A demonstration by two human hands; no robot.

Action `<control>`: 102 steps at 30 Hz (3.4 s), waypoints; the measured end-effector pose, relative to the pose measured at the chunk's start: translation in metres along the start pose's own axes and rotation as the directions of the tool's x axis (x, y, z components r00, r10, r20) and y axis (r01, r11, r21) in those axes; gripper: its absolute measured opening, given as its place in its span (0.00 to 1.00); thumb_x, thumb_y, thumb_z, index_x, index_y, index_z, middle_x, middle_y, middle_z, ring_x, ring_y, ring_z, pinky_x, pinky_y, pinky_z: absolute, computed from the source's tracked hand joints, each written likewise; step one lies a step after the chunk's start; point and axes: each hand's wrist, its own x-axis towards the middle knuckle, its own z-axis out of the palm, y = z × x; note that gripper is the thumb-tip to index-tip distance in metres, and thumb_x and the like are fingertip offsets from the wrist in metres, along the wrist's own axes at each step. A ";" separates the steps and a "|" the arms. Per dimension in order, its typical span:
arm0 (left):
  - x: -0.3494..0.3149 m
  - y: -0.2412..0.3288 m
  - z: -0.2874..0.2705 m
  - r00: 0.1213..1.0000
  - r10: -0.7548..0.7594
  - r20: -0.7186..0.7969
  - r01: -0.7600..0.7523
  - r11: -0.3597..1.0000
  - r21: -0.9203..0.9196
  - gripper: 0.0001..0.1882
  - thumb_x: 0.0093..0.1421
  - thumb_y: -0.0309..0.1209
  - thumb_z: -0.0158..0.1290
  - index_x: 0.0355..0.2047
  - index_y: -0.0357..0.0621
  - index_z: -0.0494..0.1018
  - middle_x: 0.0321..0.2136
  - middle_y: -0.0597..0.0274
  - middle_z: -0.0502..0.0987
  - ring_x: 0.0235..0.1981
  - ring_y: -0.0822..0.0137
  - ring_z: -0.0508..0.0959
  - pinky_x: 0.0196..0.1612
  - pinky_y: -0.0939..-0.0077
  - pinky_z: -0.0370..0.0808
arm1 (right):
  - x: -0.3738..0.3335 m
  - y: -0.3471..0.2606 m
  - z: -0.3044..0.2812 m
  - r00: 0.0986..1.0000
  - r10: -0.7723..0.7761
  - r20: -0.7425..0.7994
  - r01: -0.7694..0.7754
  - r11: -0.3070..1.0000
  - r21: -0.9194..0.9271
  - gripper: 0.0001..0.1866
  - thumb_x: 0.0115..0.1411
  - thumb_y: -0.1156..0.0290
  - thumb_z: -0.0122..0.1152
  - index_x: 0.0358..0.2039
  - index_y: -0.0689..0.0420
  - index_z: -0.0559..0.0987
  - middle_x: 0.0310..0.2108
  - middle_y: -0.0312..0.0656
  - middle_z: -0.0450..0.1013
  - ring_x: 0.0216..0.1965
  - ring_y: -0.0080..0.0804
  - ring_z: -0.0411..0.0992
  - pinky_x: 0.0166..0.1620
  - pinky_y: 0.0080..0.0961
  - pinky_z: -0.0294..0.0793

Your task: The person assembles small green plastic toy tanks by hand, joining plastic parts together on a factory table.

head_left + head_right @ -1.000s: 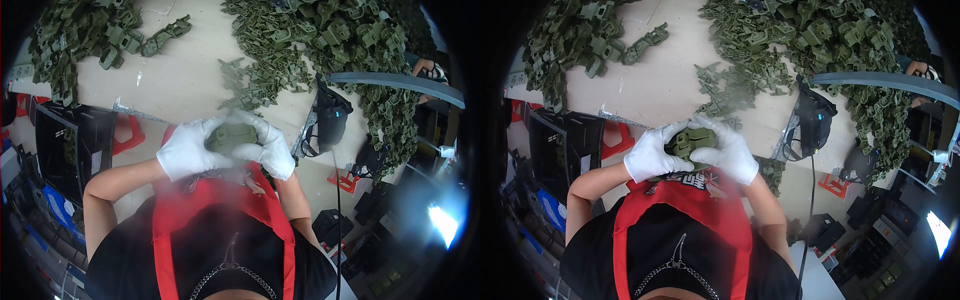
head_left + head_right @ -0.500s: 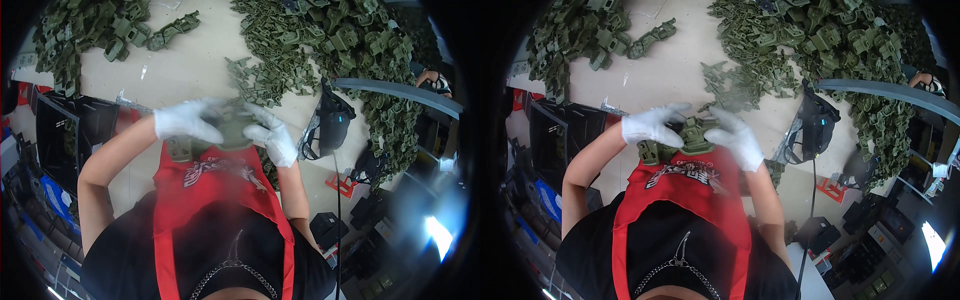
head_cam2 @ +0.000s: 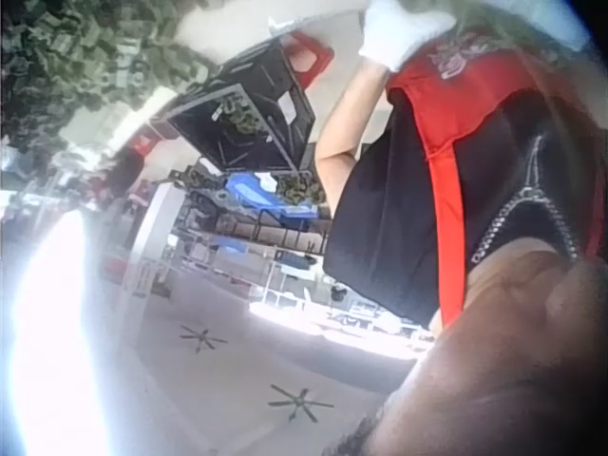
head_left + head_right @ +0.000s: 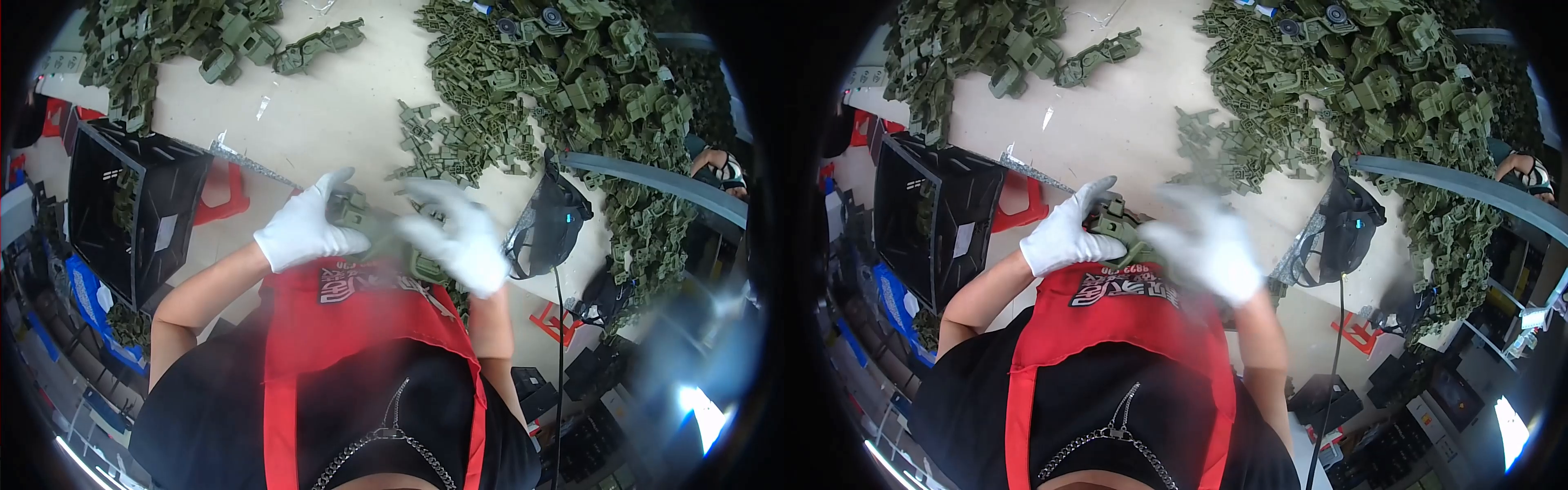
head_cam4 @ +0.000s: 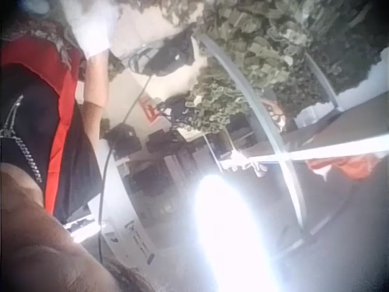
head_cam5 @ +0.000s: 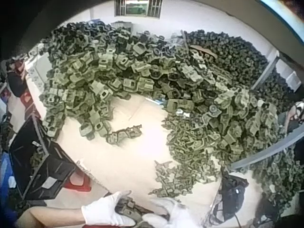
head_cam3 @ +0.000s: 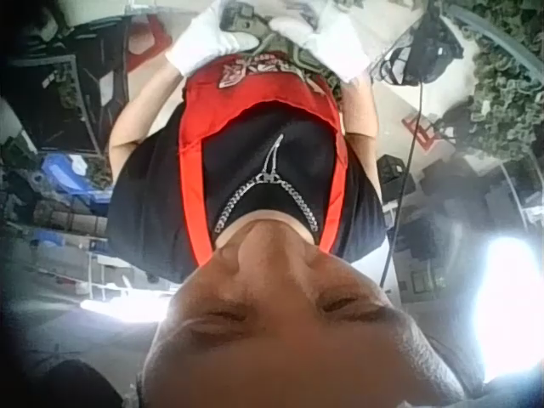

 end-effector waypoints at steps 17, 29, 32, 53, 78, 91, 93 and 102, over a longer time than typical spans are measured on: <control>0.015 -0.021 -0.029 0.956 0.127 0.266 -0.013 0.919 -0.394 0.19 0.55 0.19 0.52 0.49 0.33 0.73 0.43 0.56 0.78 0.42 0.72 0.76 0.46 0.78 0.73 | -0.008 0.011 0.043 0.994 -0.112 -0.015 0.112 0.962 0.249 0.21 0.40 0.69 0.74 0.38 0.57 0.80 0.43 0.43 0.74 0.46 0.39 0.72 0.50 0.32 0.72; 0.008 -0.014 -0.027 0.935 0.259 0.243 -0.182 0.936 -0.301 0.26 0.55 0.22 0.55 0.55 0.32 0.68 0.45 0.53 0.78 0.43 0.67 0.77 0.48 0.74 0.73 | -0.012 0.009 0.057 0.976 0.191 -0.105 -0.062 0.705 0.706 0.07 0.47 0.81 0.66 0.28 0.62 0.78 0.36 0.42 0.76 0.42 0.32 0.72 0.47 0.26 0.69; 0.002 0.009 -0.005 0.984 0.121 0.133 -0.126 0.991 0.035 0.35 0.48 0.30 0.62 0.57 0.31 0.65 0.44 0.50 0.78 0.44 0.68 0.77 0.48 0.75 0.73 | 0.000 0.004 0.065 0.959 0.095 -0.268 -0.025 0.966 0.256 0.10 0.44 0.70 0.69 0.27 0.60 0.79 0.31 0.45 0.77 0.37 0.39 0.75 0.42 0.30 0.74; 0.008 -0.006 0.006 0.988 0.088 0.129 -0.058 0.973 -0.222 0.32 0.51 0.27 0.61 0.55 0.29 0.65 0.41 0.53 0.78 0.43 0.68 0.76 0.49 0.75 0.72 | 0.005 0.011 0.034 0.915 0.223 0.335 -0.157 0.964 -0.215 0.45 0.41 0.49 0.72 0.57 0.59 0.68 0.51 0.61 0.67 0.57 0.58 0.62 0.59 0.44 0.60; 0.001 -0.002 -0.004 0.988 0.017 0.151 0.059 0.872 -0.486 0.41 0.46 0.19 0.60 0.62 0.43 0.58 0.53 0.61 0.68 0.52 0.68 0.70 0.55 0.72 0.68 | -0.026 0.017 -0.012 0.948 0.299 -0.109 -0.104 0.616 0.781 0.47 0.40 0.83 0.68 0.63 0.62 0.58 0.53 0.43 0.67 0.54 0.30 0.66 0.58 0.30 0.65; 0.009 0.065 0.046 0.925 0.349 0.153 -0.371 0.915 0.156 0.36 0.37 0.38 0.71 0.45 0.35 0.71 0.39 0.49 0.77 0.41 0.61 0.78 0.48 0.71 0.72 | -0.037 0.012 -0.020 0.961 -0.079 -0.266 0.178 0.911 0.371 0.31 0.37 0.75 0.72 0.46 0.60 0.74 0.42 0.43 0.73 0.45 0.34 0.72 0.51 0.27 0.69; 0.014 0.059 0.048 0.807 0.578 0.125 -0.579 0.728 0.367 0.34 0.37 0.38 0.71 0.44 0.35 0.72 0.40 0.50 0.77 0.42 0.60 0.78 0.48 0.70 0.73 | -0.036 0.015 -0.019 0.925 -0.128 -0.357 0.276 0.873 0.402 0.29 0.37 0.74 0.72 0.45 0.60 0.75 0.41 0.42 0.73 0.43 0.35 0.72 0.50 0.28 0.70; 0.072 0.057 0.048 0.890 0.312 0.334 -0.335 0.942 0.014 0.49 0.43 0.32 0.67 0.63 0.35 0.52 0.52 0.52 0.69 0.50 0.64 0.70 0.51 0.66 0.71 | 0.000 0.073 -0.044 0.877 0.422 -0.232 -0.003 0.487 0.874 0.24 0.51 0.74 0.67 0.49 0.65 0.74 0.42 0.39 0.75 0.42 0.26 0.73 0.47 0.22 0.71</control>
